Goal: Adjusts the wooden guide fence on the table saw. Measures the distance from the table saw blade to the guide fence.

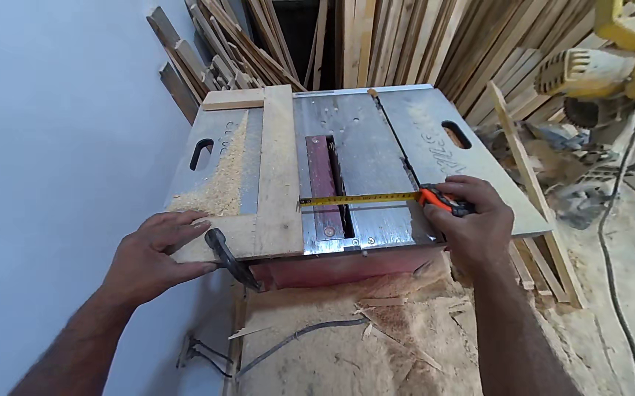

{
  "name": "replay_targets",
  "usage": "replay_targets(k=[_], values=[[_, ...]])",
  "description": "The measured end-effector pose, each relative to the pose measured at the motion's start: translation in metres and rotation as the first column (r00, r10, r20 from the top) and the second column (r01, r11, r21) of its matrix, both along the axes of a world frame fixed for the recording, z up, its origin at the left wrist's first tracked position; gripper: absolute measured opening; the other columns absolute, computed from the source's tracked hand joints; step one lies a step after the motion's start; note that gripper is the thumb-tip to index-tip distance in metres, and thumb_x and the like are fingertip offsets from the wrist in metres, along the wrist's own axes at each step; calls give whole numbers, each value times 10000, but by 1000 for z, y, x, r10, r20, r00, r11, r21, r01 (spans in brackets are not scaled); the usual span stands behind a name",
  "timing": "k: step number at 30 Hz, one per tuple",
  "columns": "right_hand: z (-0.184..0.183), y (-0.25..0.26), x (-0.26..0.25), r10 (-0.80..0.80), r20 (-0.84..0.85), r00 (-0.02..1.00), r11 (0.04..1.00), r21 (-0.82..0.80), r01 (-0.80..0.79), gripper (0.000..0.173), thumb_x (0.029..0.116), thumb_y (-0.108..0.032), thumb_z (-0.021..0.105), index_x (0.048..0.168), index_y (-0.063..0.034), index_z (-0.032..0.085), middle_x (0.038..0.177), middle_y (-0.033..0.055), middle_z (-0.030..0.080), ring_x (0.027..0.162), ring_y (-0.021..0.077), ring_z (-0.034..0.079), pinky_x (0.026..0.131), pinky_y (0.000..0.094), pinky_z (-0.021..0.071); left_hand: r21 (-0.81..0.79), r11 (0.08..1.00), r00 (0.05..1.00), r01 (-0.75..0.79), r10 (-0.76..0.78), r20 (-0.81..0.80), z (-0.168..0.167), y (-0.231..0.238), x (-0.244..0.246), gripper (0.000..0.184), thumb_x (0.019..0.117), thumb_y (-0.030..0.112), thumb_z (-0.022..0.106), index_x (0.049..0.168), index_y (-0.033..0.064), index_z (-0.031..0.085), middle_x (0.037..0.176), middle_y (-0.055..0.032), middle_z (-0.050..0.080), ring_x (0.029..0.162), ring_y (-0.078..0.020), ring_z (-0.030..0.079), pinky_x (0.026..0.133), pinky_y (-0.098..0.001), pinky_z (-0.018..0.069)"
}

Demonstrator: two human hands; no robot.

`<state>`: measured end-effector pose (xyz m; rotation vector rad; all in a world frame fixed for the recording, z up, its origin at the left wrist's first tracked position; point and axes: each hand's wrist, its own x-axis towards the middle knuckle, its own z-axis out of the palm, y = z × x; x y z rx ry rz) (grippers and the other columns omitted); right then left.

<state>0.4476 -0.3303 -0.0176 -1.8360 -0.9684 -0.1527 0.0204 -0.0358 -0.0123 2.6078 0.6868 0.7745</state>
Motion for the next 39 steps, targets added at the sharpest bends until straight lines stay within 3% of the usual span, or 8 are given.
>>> replay_targets(k=[14, 32, 39], values=[[-3, -1, 3, 9, 16, 1000, 1000, -6, -9, 351, 767, -290, 803, 1088, -156, 765, 1317, 90, 630, 1166, 213, 618, 895, 430, 551, -4, 1000, 999, -24, 24, -24, 2, -2, 2, 753, 647, 665, 809, 1231, 192, 761, 1362, 37, 662, 1291, -165, 581, 1039, -424, 509], [-2, 0, 5, 14, 2, 1000, 1000, 5, -14, 353, 767, -322, 809, 1087, -180, 769, 1315, 53, 646, 1151, 175, 640, 873, 403, 577, -34, 999, 1000, -21, 21, 3, -2, 1, 0, 718, 638, 653, 827, 1220, 237, 768, 1357, 71, 663, 1288, -135, 583, 1034, -385, 523], [-2, 0, 6, 16, 23, 1000, 1000, 19, -16, 386, 762, -361, 807, 1094, -168, 773, 1311, 65, 648, 1150, 173, 640, 882, 388, 578, -5, 1000, 1000, 2, -2, 14, -3, 0, 1, 695, 650, 643, 817, 1206, 228, 772, 1332, 51, 675, 1273, -156, 593, 1043, -413, 518]])
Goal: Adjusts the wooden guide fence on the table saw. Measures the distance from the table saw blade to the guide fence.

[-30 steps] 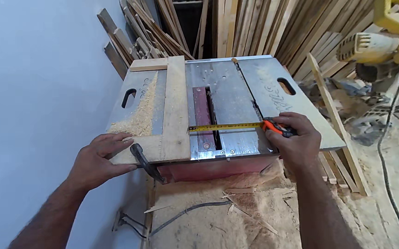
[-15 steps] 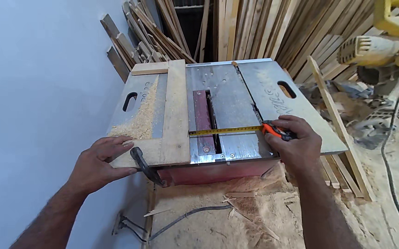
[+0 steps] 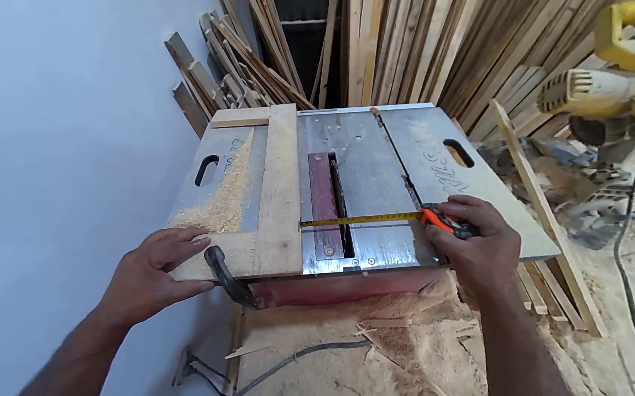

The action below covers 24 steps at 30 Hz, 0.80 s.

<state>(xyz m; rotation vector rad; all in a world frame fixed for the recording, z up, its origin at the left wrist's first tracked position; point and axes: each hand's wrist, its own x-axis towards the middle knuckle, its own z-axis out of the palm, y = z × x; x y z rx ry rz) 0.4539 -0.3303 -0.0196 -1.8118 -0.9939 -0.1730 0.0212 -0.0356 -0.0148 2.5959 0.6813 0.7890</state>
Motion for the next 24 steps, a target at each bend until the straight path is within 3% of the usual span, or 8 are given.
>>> replay_targets(k=[24], values=[[-1, 1, -1, 12, -9, 1000, 998, 53, -12, 369, 748, -366, 807, 1070, -187, 782, 1296, 25, 658, 1108, 111, 654, 842, 297, 587, 1, 999, 998, 32, -32, 56, -5, 6, -1, 668, 644, 658, 839, 1201, 295, 770, 1328, 68, 677, 1261, -158, 603, 1049, -390, 522]])
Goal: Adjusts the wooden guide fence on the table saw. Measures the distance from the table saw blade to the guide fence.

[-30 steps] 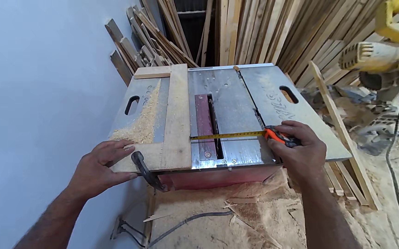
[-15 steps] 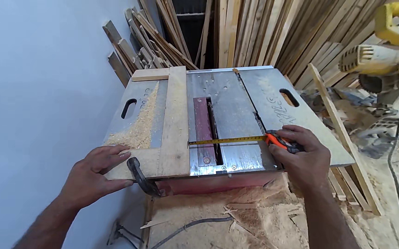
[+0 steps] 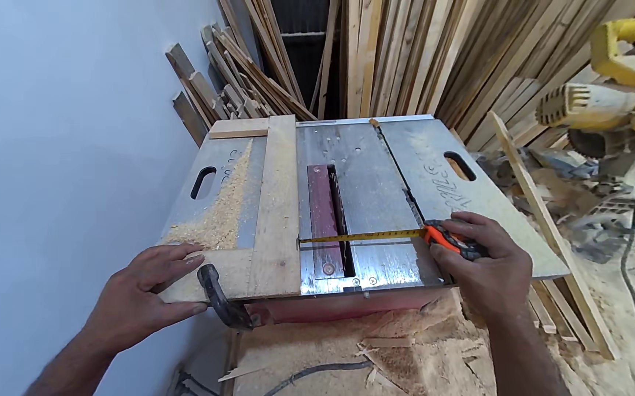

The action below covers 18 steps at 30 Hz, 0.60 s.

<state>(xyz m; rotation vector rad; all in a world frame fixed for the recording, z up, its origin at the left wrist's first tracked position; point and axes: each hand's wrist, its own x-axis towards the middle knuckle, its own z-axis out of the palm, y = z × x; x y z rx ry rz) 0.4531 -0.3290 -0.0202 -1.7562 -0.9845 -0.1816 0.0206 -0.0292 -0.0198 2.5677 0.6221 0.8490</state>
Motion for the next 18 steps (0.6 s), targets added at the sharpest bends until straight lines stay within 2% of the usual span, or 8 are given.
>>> replay_targets(k=[5, 8, 18], values=[[-2, -1, 1, 5, -3, 1000, 1000, -2, -5, 377, 746, -376, 806, 1076, -196, 780, 1302, 26, 653, 1107, 127, 655, 843, 328, 592, 5, 1000, 1000, -3, 3, -10, -4, 3, -3, 658, 639, 650, 844, 1201, 318, 766, 1341, 64, 670, 1272, -175, 597, 1046, -415, 523], [-3, -1, 1, 3, -12, 1000, 1000, 2, -3, 371, 742, -374, 810, 1073, -208, 780, 1299, 14, 654, 1087, 119, 662, 820, 316, 599, 4, 1000, 1000, 1, -1, -9, -4, 4, -4, 663, 638, 657, 846, 1211, 334, 762, 1344, 76, 669, 1271, -175, 598, 1047, -404, 525], [-5, -2, 2, 16, -1, 1000, 1000, 21, -16, 365, 732, -353, 810, 1062, -199, 783, 1292, 12, 660, 1094, 109, 661, 827, 296, 597, -17, 1000, 1000, -2, 2, -7, -2, 2, -3, 671, 629, 642, 856, 1208, 315, 765, 1351, 40, 667, 1265, -181, 601, 1029, -391, 536]])
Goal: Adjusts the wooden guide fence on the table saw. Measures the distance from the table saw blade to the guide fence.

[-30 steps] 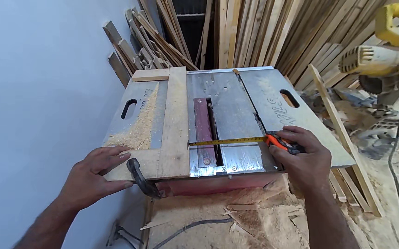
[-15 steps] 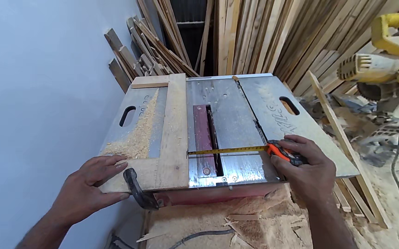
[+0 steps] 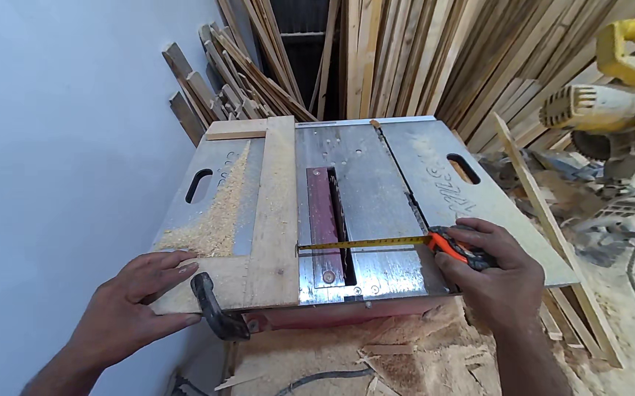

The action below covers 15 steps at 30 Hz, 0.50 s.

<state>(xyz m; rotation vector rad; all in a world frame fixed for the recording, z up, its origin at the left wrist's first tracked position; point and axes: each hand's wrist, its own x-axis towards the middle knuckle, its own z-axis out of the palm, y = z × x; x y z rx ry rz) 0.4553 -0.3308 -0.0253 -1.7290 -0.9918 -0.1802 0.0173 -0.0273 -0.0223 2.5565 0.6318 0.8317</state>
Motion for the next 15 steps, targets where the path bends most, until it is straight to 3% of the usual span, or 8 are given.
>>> replay_targets(k=[8, 11, 15], values=[[0, 2, -4, -9, 7, 1000, 999, -37, 10, 361, 737, -352, 789, 1059, -190, 774, 1272, 19, 655, 1107, 125, 642, 845, 320, 580, 19, 1000, 1000, 3, -3, 15, -1, 0, -1, 660, 645, 653, 849, 1198, 303, 770, 1327, 54, 677, 1250, -162, 606, 1025, -380, 533], [3, 3, -3, -12, 16, 1000, 999, -46, 13, 364, 750, -355, 789, 1067, -176, 774, 1277, 43, 659, 1125, 157, 643, 867, 361, 576, 44, 999, 1000, -14, 15, -26, 4, -2, 2, 674, 660, 669, 815, 1188, 250, 779, 1324, 34, 683, 1258, -165, 606, 1029, -412, 531], [-3, -14, -18, -6, 24, 1000, 991, 134, 3, 455, 879, -266, 754, 1240, -9, 653, 1297, 151, 628, 1125, 187, 637, 947, 373, 557, 38, 999, 990, -35, 40, -136, 14, -10, 0, 696, 681, 620, 823, 1217, 180, 768, 1362, -14, 669, 1311, -233, 576, 1070, -500, 485]])
